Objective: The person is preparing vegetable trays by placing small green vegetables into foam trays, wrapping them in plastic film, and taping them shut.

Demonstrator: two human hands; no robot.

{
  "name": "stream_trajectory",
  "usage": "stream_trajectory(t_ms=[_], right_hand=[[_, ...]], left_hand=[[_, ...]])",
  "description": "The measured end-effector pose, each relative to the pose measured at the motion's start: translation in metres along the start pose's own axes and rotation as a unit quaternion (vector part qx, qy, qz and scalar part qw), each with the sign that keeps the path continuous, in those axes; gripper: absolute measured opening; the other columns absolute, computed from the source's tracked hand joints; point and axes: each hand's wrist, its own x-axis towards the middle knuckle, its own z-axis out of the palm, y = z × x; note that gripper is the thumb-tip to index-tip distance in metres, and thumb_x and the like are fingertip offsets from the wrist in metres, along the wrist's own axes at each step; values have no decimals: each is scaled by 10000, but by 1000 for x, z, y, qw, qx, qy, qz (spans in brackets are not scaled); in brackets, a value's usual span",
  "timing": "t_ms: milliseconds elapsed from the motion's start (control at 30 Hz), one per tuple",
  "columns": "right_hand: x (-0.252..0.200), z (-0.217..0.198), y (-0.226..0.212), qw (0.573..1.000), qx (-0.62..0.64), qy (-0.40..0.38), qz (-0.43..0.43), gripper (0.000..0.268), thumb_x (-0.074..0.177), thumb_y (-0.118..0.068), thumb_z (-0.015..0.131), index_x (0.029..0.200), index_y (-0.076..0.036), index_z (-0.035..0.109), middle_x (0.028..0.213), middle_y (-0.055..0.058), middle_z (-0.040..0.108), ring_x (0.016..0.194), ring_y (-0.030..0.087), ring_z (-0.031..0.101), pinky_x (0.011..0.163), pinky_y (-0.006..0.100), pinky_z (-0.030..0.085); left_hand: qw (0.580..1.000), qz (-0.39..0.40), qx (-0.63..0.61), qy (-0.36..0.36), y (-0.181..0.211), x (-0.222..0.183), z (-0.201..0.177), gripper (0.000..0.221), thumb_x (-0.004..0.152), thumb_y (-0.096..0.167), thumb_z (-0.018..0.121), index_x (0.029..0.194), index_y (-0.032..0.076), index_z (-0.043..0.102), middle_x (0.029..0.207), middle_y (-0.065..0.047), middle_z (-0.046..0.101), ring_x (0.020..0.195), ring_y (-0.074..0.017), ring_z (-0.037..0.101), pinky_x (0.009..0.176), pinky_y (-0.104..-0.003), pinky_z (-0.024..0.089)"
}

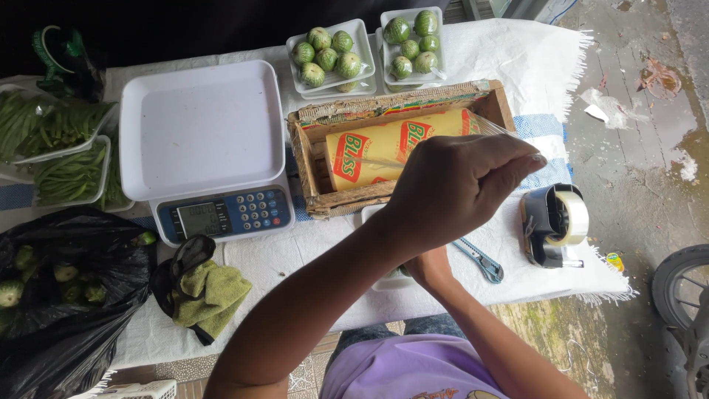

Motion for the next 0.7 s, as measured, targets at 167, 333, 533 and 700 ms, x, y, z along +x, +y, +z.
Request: stream_trajectory(t_ms=[167, 333, 533, 700], right_hand=[[-1, 1, 1, 1000, -1, -11, -19, 603, 763, -283, 843, 1254, -61, 573, 1341, 237, 571, 1227, 411, 524, 991, 492, 452], [-7, 2, 5, 998, -9, -57, -15, 830, 708, -260, 905, 1386, -103, 453, 1410, 246, 509, 1264, 433, 512, 980, 510, 480], [-20, 17, 7, 997, 21, -68, -7, 980, 739, -111, 858, 1524, -175, 276, 1476, 239, 398, 1028, 404, 653, 737, 497, 586], [-16, 28, 11, 997, 54, -54, 11, 709, 789, -78, 825, 1392, -114, 455, 1267, 220, 536, 883, 337, 724, 716, 441, 640]], left_hand=[[1000, -5, -2, 6, -1, -1, 2, 221, 1019, 292, 582, 1038, 115, 713, 940, -57, 799, 823, -227, 808, 701, -335, 586], [1000, -9, 0, 5, -2, -2, 1, 205, 1023, 290, 585, 1043, 130, 711, 934, -49, 799, 779, -217, 797, 665, -335, 562], [1000, -1, -3, -1, -3, -1, 2, 195, 1024, 279, 590, 1052, 127, 709, 962, -50, 801, 811, -216, 806, 688, -328, 579], [1000, 5, 4, 5, -3, -1, 2, 206, 1026, 286, 585, 1049, 120, 705, 939, -55, 798, 780, -228, 798, 668, -339, 566]])
